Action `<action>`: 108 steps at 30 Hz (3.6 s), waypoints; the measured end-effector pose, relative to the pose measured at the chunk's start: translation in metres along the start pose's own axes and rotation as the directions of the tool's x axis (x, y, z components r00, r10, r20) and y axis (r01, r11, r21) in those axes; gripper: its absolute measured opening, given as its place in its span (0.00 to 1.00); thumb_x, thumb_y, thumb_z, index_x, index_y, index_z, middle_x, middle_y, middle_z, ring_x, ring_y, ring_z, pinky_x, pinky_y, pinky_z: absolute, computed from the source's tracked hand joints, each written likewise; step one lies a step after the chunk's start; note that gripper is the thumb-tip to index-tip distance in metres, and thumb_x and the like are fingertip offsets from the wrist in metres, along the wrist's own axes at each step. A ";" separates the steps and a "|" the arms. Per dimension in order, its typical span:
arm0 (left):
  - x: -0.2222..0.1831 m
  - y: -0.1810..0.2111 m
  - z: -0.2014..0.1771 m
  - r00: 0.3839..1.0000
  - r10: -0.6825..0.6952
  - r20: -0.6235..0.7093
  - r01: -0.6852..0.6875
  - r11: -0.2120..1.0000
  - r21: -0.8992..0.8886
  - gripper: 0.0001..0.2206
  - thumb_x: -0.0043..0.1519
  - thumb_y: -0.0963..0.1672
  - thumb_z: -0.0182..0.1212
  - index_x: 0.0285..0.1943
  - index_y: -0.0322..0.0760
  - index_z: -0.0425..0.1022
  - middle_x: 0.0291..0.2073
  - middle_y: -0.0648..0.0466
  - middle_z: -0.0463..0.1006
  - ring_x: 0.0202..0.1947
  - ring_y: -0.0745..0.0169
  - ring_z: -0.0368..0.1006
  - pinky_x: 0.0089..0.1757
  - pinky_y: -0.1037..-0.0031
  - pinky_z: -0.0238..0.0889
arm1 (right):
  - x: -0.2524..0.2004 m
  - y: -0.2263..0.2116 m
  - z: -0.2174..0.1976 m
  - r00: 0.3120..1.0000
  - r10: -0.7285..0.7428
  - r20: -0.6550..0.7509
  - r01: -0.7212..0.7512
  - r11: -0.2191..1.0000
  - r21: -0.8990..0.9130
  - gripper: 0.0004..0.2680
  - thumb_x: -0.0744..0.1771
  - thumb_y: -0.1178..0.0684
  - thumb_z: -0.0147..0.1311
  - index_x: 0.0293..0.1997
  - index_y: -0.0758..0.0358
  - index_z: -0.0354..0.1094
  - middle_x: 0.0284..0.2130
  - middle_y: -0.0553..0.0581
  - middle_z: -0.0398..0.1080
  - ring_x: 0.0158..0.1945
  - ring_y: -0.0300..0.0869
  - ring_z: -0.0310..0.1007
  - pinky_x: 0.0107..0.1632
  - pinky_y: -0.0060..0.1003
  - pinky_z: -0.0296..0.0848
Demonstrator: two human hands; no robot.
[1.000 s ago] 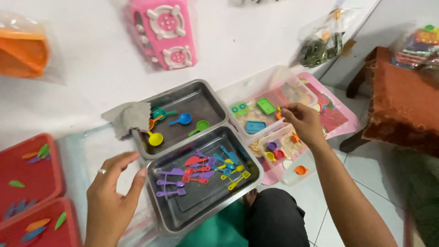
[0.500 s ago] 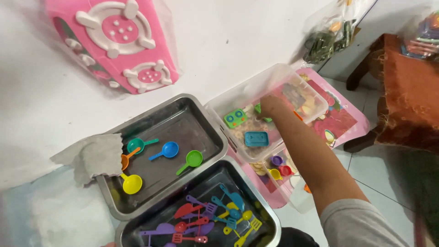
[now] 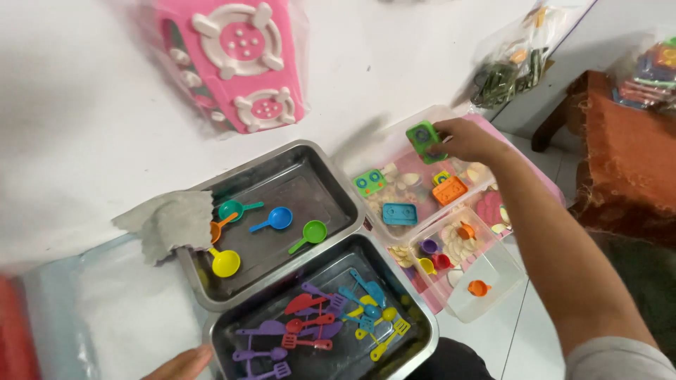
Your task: Cleaning small plastic toy accessories with a cloth and organizing them into trays and bags.
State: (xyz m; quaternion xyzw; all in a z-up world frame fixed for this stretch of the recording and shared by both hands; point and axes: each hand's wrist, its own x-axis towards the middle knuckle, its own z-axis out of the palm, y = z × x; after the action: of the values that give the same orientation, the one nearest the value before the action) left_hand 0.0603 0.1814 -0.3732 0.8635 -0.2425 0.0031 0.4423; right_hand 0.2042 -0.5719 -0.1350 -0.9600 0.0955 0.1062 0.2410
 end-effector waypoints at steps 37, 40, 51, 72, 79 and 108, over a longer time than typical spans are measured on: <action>0.072 0.335 -0.114 0.563 -0.808 -0.175 -0.262 0.026 -0.965 0.33 0.62 0.59 0.58 0.67 0.33 0.69 0.47 0.47 0.80 0.38 0.62 0.75 0.39 0.74 0.73 | -0.213 -0.429 0.171 0.710 -0.518 -0.478 0.694 0.631 0.347 0.05 0.65 0.64 0.53 0.31 0.68 0.76 0.29 0.70 0.76 0.39 0.54 0.76 0.50 0.48 0.71; 0.068 0.358 -0.106 0.700 -0.712 -0.063 -0.297 -0.210 -0.931 0.34 0.58 0.62 0.46 0.66 0.41 0.67 0.47 0.44 0.79 0.54 0.53 0.73 0.52 0.63 0.65 | -0.321 -0.448 0.177 0.467 -0.845 -0.262 0.883 0.429 0.188 0.04 0.59 0.64 0.51 0.29 0.67 0.74 0.61 0.61 0.68 0.61 0.53 0.70 0.60 0.43 0.68; 0.072 0.370 -0.087 0.811 -0.581 -0.072 0.060 0.206 -0.977 0.44 0.58 0.64 0.27 0.64 0.29 0.70 0.61 0.35 0.74 0.58 0.47 0.72 0.57 0.63 0.62 | -0.332 -0.425 0.163 0.459 -0.781 -0.424 0.883 0.455 0.118 0.12 0.64 0.63 0.52 0.52 0.72 0.70 0.62 0.63 0.66 0.61 0.54 0.69 0.62 0.45 0.67; 0.058 0.381 -0.103 0.879 -0.420 -0.225 0.127 0.661 -0.739 0.36 0.65 0.58 0.27 0.73 0.33 0.63 0.62 0.41 0.73 0.60 0.54 0.67 0.59 0.68 0.56 | -0.322 -0.420 0.154 0.387 -0.778 -0.495 0.919 0.366 0.145 0.11 0.61 0.63 0.56 0.46 0.71 0.73 0.55 0.65 0.70 0.53 0.52 0.72 0.54 0.42 0.70; 0.058 0.403 -0.112 0.796 -0.597 -0.097 0.394 0.634 -0.665 0.40 0.67 0.63 0.26 0.50 0.28 0.76 0.39 0.44 0.74 0.43 0.50 0.70 0.51 0.58 0.64 | -0.298 -0.408 0.169 0.309 -0.740 -0.598 0.942 0.325 0.085 0.05 0.67 0.57 0.54 0.34 0.65 0.75 0.45 0.65 0.73 0.50 0.63 0.76 0.51 0.53 0.73; 0.064 0.358 -0.088 0.892 -0.367 -0.264 -0.260 0.060 -0.964 0.31 0.71 0.58 0.43 0.77 0.41 0.58 0.75 0.39 0.56 0.73 0.44 0.54 0.66 0.56 0.51 | -0.307 -0.395 0.185 0.478 -0.640 -0.601 0.877 0.385 0.288 0.05 0.65 0.65 0.56 0.36 0.67 0.79 0.32 0.61 0.79 0.43 0.60 0.81 0.43 0.47 0.79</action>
State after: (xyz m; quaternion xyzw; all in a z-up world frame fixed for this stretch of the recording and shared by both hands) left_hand -0.0161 0.0459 -0.0328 0.3024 -0.0348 0.0169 0.9524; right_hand -0.0264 -0.1003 -0.0430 -0.7703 -0.2941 -0.2484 0.5084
